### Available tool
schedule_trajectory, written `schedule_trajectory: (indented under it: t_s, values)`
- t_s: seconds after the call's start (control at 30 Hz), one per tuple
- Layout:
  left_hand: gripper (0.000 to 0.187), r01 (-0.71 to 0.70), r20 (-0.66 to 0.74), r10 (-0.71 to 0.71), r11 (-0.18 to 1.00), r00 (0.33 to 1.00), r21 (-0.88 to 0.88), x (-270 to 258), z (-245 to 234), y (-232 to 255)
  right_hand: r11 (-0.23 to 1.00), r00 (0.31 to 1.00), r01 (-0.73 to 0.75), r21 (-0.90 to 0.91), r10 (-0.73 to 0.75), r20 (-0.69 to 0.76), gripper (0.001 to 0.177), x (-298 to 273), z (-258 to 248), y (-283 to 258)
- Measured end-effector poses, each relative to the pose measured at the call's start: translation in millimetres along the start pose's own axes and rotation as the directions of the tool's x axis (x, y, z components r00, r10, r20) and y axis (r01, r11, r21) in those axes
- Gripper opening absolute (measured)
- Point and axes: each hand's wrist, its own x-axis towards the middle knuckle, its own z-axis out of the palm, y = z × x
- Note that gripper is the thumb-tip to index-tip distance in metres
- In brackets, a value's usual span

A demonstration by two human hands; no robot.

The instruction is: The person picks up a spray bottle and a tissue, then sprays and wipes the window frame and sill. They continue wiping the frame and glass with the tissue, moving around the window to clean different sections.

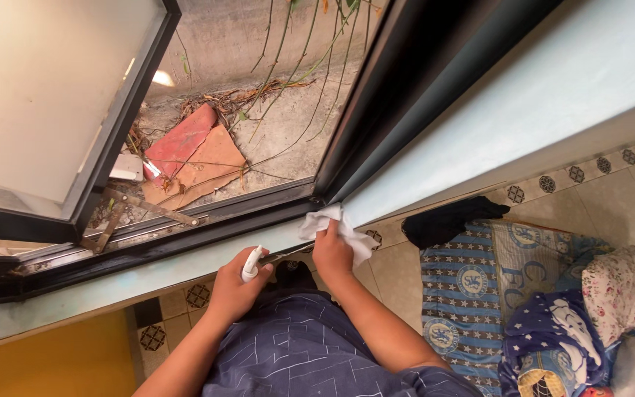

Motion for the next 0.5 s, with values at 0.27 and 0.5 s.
schedule_trajectory:
  t_s: [0.27,0.5]
  values:
    - [0.03,0.048,-0.025,-0.05,0.997,0.998,-0.065,4.0,-52.0,-2.2,0.977,0.968,0.198,-0.081,-0.208,-0.142,0.024,12.1,-26.7,3.9]
    - [0.031,-0.048,0.042,0.047,0.999,0.998,0.013,-1.1,-69.2,0.7,0.958,0.937,0.287,0.018,-0.277,-0.214,0.015,-22.7,-5.9,-40.4]
